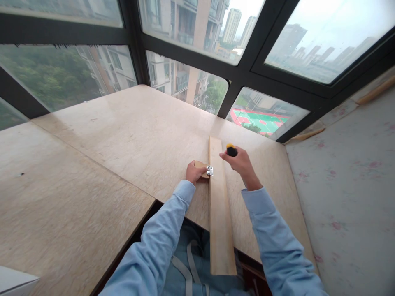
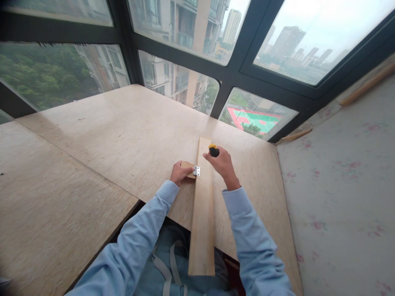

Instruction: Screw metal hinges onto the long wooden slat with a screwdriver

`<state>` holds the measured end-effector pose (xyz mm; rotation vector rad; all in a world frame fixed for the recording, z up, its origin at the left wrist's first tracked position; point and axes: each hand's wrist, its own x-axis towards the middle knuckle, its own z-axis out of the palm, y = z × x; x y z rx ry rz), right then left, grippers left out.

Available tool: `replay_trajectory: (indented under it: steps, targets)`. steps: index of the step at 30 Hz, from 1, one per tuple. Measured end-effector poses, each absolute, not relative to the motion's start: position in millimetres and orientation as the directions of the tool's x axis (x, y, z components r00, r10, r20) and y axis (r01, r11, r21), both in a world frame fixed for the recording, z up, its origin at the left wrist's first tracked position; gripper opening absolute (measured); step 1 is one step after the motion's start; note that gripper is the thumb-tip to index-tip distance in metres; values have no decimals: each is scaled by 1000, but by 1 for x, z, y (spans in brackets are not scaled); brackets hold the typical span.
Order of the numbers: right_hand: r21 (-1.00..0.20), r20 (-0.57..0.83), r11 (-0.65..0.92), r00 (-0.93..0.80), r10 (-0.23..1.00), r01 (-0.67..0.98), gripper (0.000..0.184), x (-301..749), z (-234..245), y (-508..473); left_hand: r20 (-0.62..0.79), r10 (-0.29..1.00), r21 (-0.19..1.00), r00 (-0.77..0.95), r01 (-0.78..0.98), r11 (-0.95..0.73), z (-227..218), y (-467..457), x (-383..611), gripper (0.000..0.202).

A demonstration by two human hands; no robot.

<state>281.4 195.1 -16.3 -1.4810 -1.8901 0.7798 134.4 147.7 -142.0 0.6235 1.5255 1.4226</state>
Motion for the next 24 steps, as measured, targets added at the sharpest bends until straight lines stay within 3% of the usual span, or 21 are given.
replay_trajectory:
  steps: [3, 5, 24]
  targets:
    - [-446, -21, 260, -301, 953, 856, 28, 267, -33, 201, -291, 850, 949, -438, -246, 199, -142, 147, 135, 33]
    - [-359, -71, 271, -315, 946, 893, 26, 260, -45, 202, -294, 850, 947, -437, -250, 199, -143, 147, 135, 33]
    - [-209, -100, 352, -378, 921, 913, 13, 244, -60, 195, -297, 834, 952, -465, -209, 223, -141, 147, 135, 32]
